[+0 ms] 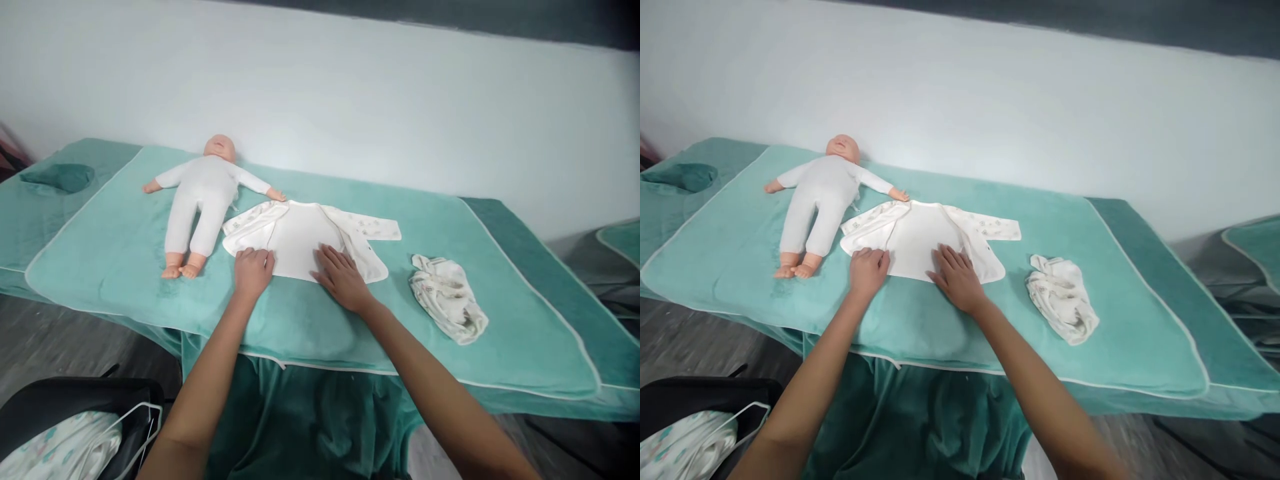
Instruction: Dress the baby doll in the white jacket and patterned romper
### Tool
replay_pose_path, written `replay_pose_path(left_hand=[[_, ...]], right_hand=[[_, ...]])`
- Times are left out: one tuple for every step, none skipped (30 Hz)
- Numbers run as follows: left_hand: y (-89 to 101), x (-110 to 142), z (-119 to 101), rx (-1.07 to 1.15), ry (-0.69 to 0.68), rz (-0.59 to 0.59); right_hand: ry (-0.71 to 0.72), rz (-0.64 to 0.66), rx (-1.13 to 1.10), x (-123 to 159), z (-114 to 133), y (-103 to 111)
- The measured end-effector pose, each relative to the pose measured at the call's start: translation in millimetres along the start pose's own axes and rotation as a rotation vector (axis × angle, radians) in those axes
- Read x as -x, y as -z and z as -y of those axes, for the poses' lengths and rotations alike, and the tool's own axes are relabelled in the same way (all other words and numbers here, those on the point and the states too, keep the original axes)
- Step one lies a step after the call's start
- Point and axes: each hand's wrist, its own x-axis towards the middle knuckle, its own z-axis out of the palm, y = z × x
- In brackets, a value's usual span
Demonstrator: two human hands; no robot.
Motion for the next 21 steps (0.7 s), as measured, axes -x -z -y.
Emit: replay_pose_path(left_hand=[[-0.1, 0.6, 0.4, 0.006, -0.002, -0.002], [-0.1, 1.3, 0.8, 0.012, -0.003, -0.004], [0.1, 1.9, 1.1, 0.018, -0.003, -0.004], [0.3, 2.5, 1.4, 0.023, -0.004, -0.002], [0.7, 2.9, 1.5, 0.027, -0.005, 0.002], [1.2, 3.2, 1.5, 0.029, -0.005, 0.007], [1.7, 3.3, 1.5, 0.030, -0.004, 0.011], [2.2, 3.4, 1.5, 0.032, -0.004, 0.014], [2.5, 3.3, 1.5, 0.034, -0.004, 0.018], [2.7, 3.2, 1.6, 0.037, -0.002, 0.021], [2.8, 3.0, 1.8, 0.039, -0.001, 0.025], [2.7, 2.7, 2.0, 0.040, -0.001, 0.029], [2.5, 2.5, 2.3, 0.041, -0.002, 0.031], [2.3, 2.2, 2.6, 0.041, -0.003, 0.031], [2.0, 2.0, 2.8, 0.042, -0.004, 0.029], [1.9, 1.9, 3.0, 0.044, -0.006, 0.027], [1.8, 1.9, 3.2, 0.046, -0.007, 0.025], [1.7, 2.0, 3.2, 0.048, -0.009, 0.025], [1.8, 2.3, 3.3, 0.048, -0.013, 0.025], [1.8, 2.8, 3.3, 0.048, -0.018, 0.025], [1.7, 3.4, 3.3, 0.048, -0.022, 0.024]], right_hand=[[0.012, -0.010, 0.001, 10.1, -2.1, 2.2], [0.025, -0.017, 0.005, 19.3, -4.9, 4.1], [0.034, -0.023, 0.012, 27.4, -8.2, 6.0], [0.039, -0.030, 0.021, 34.3, -11.9, 7.7], [0.045, -0.037, 0.031, 39.6, -15.5, 9.4], [0.050, -0.046, 0.040, 43.5, -19.0, 11.0], [0.055, -0.056, 0.049, 45.9, -22.1, 12.5], [0.062, -0.064, 0.059, 47.0, -24.5, 14.0], [0.070, -0.068, 0.070, 47.2, -26.4, 15.3], [0.079, -0.066, 0.081, 46.6, -27.5, 16.3], [0.084, -0.060, 0.094, 45.7, -28.2, 17.2], [0.084, -0.054, 0.109, 44.7, -28.4, 17.7], [0.081, -0.049, 0.124, 43.8, -28.2, 17.9], [0.075, -0.048, 0.139, 43.2, -28.0, 17.8], [0.072, -0.048, 0.153, 43.1, -27.7, 17.5], [0.071, -0.048, 0.168, 43.3, -27.5, 17.0], [0.070, -0.052, 0.183, 43.8, -27.5, 16.3], [0.068, -0.057, 0.197, 44.5, -27.5, 15.6], [0.063, -0.063, 0.208, 45.3, -27.8, 15.0], [0.055, -0.071, 0.216, 45.9, -28.1, 14.5], [0.047, -0.078, 0.220, 46.5, -28.3, 14.1]])
